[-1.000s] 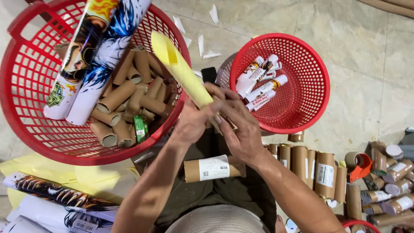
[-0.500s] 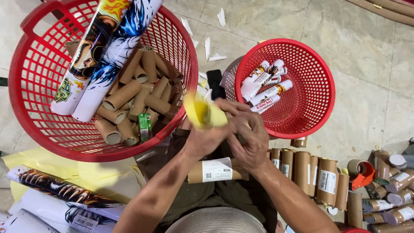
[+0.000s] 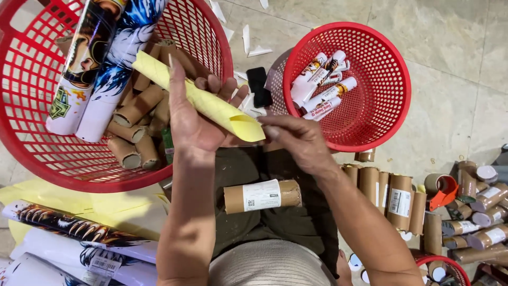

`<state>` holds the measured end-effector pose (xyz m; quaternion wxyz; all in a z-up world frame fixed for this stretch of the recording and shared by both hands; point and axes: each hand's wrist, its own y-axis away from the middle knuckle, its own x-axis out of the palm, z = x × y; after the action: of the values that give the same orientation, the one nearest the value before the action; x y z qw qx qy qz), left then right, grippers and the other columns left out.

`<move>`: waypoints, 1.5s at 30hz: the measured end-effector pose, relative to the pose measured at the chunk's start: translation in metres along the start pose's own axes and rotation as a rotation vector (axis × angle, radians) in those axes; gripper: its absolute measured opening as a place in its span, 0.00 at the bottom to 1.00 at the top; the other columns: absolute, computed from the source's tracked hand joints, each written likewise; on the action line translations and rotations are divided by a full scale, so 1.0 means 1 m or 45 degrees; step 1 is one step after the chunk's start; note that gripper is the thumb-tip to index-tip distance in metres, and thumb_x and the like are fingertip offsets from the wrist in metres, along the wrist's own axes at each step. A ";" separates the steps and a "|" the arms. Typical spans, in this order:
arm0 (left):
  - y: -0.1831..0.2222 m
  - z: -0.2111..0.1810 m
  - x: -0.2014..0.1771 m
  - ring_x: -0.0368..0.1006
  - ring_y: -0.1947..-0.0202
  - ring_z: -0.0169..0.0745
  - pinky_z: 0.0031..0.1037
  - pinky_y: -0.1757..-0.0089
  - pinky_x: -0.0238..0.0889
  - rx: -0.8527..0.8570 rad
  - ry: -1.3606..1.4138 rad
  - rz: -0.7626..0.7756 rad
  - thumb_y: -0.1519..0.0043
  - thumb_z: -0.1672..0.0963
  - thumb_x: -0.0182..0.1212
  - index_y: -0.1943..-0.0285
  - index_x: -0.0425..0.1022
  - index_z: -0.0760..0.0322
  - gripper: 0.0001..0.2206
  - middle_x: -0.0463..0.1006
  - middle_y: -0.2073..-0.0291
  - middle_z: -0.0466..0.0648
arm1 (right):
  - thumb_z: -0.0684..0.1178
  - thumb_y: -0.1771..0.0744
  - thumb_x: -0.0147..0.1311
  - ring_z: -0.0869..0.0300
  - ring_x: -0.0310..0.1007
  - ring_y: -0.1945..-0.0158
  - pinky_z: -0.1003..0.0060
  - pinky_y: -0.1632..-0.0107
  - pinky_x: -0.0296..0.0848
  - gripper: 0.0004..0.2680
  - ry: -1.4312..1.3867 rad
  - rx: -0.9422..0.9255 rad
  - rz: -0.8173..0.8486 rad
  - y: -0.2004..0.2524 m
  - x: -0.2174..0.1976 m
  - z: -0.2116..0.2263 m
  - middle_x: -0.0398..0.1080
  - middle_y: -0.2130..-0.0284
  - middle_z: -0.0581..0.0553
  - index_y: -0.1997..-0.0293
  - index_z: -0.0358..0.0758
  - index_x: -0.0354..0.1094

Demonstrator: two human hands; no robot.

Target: The person rolls a yellow sheet of paper and inserts it into a cardboard tube, then peels a shipping label from a backing sheet and applies it to the exterior of the tube.

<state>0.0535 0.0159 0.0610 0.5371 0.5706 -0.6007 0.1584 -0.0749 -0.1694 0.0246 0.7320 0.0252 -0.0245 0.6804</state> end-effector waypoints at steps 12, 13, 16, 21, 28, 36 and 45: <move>0.011 0.010 -0.007 0.77 0.60 0.54 0.62 0.45 0.70 -0.173 0.109 0.241 0.35 0.41 0.54 0.72 0.65 0.60 0.24 0.76 0.72 0.51 | 0.41 0.30 0.60 0.65 0.75 0.44 0.67 0.38 0.75 0.16 -0.199 -0.233 0.126 -0.005 0.037 0.009 0.76 0.45 0.46 0.33 0.35 0.67; 0.012 0.011 -0.007 0.77 0.60 0.54 0.62 0.45 0.70 -0.179 0.107 0.239 0.35 0.41 0.54 0.72 0.65 0.60 0.24 0.76 0.72 0.51 | 0.41 0.30 0.60 0.65 0.75 0.44 0.67 0.38 0.75 0.16 -0.199 -0.231 0.119 -0.005 0.037 0.011 0.76 0.45 0.46 0.33 0.35 0.67; 0.012 0.013 -0.006 0.77 0.60 0.54 0.61 0.45 0.69 -0.175 0.139 0.286 0.33 0.41 0.51 0.72 0.65 0.61 0.25 0.76 0.73 0.50 | 0.44 0.31 0.60 0.63 0.76 0.41 0.66 0.36 0.75 0.17 0.005 -0.376 0.163 -0.006 0.035 0.021 0.75 0.43 0.46 0.34 0.37 0.67; 0.018 0.017 -0.002 0.79 0.60 0.56 0.58 0.46 0.71 -0.231 0.158 0.323 0.32 0.41 0.49 0.72 0.66 0.60 0.26 0.77 0.71 0.53 | 0.41 0.33 0.63 0.56 0.76 0.42 0.60 0.35 0.74 0.14 0.265 -0.563 0.160 -0.007 0.031 0.031 0.75 0.49 0.44 0.41 0.37 0.73; 0.015 0.025 -0.004 0.81 0.59 0.59 0.52 0.50 0.71 -0.350 0.136 0.392 0.29 0.41 0.48 0.72 0.66 0.60 0.27 0.79 0.70 0.55 | 0.38 0.32 0.63 0.61 0.76 0.49 0.64 0.43 0.76 0.05 0.239 -0.413 0.098 -0.006 0.032 0.046 0.75 0.58 0.46 0.54 0.35 0.74; 0.023 0.037 0.012 0.78 0.60 0.62 0.51 0.53 0.72 -0.153 -0.009 0.238 0.33 0.40 0.49 0.71 0.66 0.62 0.26 0.77 0.71 0.58 | 0.38 0.35 0.62 0.64 0.77 0.66 0.68 0.60 0.79 0.07 0.727 -0.237 -0.265 -0.005 0.048 0.068 0.74 0.67 0.49 0.60 0.36 0.65; 0.015 0.045 0.006 0.78 0.62 0.62 0.51 0.53 0.69 -0.006 0.065 0.238 0.33 0.40 0.50 0.70 0.64 0.60 0.25 0.78 0.70 0.56 | 0.36 0.33 0.62 0.53 0.80 0.52 0.64 0.51 0.79 0.10 0.879 -0.821 -0.367 0.011 0.051 0.046 0.73 0.52 0.40 0.47 0.34 0.69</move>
<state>0.0215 -0.0186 0.0558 0.5364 0.5068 -0.6377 0.2210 -0.0818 -0.1215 0.0740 0.7547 -0.4264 0.0138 0.4985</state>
